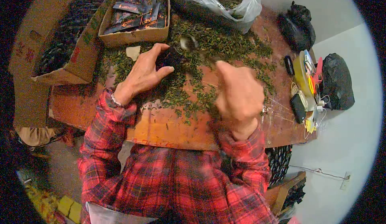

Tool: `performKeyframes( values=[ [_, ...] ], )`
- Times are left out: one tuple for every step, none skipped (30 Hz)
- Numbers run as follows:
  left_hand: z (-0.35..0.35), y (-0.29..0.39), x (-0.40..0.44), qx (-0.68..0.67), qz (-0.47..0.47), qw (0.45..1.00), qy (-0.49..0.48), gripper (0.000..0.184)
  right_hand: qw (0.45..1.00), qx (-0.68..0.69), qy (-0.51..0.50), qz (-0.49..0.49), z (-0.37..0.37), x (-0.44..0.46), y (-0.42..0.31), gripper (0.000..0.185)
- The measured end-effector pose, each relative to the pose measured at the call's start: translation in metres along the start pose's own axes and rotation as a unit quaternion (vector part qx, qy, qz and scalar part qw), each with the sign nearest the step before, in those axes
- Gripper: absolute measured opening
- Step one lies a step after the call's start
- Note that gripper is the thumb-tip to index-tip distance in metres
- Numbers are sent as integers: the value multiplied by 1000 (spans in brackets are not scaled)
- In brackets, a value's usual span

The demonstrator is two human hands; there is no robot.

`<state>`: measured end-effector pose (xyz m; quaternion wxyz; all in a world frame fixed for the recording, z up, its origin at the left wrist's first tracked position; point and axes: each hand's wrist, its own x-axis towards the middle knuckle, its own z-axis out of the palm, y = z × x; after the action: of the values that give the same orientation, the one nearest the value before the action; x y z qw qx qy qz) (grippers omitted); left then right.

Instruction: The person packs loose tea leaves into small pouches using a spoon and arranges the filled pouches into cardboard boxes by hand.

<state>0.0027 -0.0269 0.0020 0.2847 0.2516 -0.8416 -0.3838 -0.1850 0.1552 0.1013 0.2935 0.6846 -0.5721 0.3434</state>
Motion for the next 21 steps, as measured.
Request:
performKeyframes(
  values=[
    [3, -5, 0, 1, 6, 1000, 5, 62, 1000, -10, -2, 21, -1, -1, 2, 25],
    [4, -7, 1, 2, 13, 1000, 10, 62, 999, -22, -4, 42, -3, -2, 4, 23],
    [3, -7, 0, 4, 8, 1000, 13, 63, 997, -33, -6, 63, -5, -3, 6, 22],
    [2, -6, 0, 6, 4, 1000, 16, 63, 996, -31, -13, 85, -5, -8, 12, 22],
    [2, -6, 1, 7, 0, 1000, 19, 63, 994, -28, -21, 106, -3, -16, 19, 23],
    [2, -8, 1, 26, 12, 999, 31, 63, 991, -25, -28, 128, -2, -23, 25, 23],
    [3, -12, 1, 43, 23, 998, 43, 63, 985, -22, -44, 166, -3, -28, 27, 18],
    [3, -14, 1, 61, 34, 996, 54, 62, 981, -16, -49, 186, -4, -33, 30, 18],
    [2, -14, 1, 52, 26, 997, 50, 62, 977, -10, -54, 205, -4, -39, 34, 17],
    [2, -14, 2, 44, 17, 998, 47, 62, 973, -4, -59, 225, -5, -44, 37, 16],
    [1, -12, 2, 35, 8, 998, 43, 62, 968, -1, -67, 241, -5, -48, 40, 15],
    [-1, -9, 3, 24, -13, 999, 29, 63, 963, 1, -75, 258, -6, -52, 43, 14],
    [-4, -5, 4, 13, -34, 999, 15, 64, 958, 5, -83, 274, -6, -54, 44, 12],
    [-5, -2, 4, 2, -55, 998, 1, 64, 955, 25, -76, 286, -4, -55, 44, 11],
    [-4, -3, 5, 2, -46, 999, 4, 65, 951, 45, -68, 298, 0, -54, 42, 10],
    [-2, -6, 6, 1, -38, 999, 7, 65, 947, 66, -60, 309, 3, -54, 41, 10],
    [0, -8, 6, 0, -29, 1000, 9, 66, 943, 81, -56, 318, 9, -55, 40, 9],
    [1, -9, 7, -1, -25, 1000, 5, 66, 939, 95, -52, 325, 16, -58, 39, 9],
    [3, -10, 8, -2, -20, 1000, 1, 66, 936, 109, -48, 332, 23, -60, 38, 9],
    [4, -10, 10, -4, -16, 1000, -3, 66, 925, 141, -36, 351, 31, -60, 36, 9],
    [4, -8, 11, -6, -20, 1000, -10, 66, 913, 172, -24, 369, 38, -59, 32, 9]
  ],
)
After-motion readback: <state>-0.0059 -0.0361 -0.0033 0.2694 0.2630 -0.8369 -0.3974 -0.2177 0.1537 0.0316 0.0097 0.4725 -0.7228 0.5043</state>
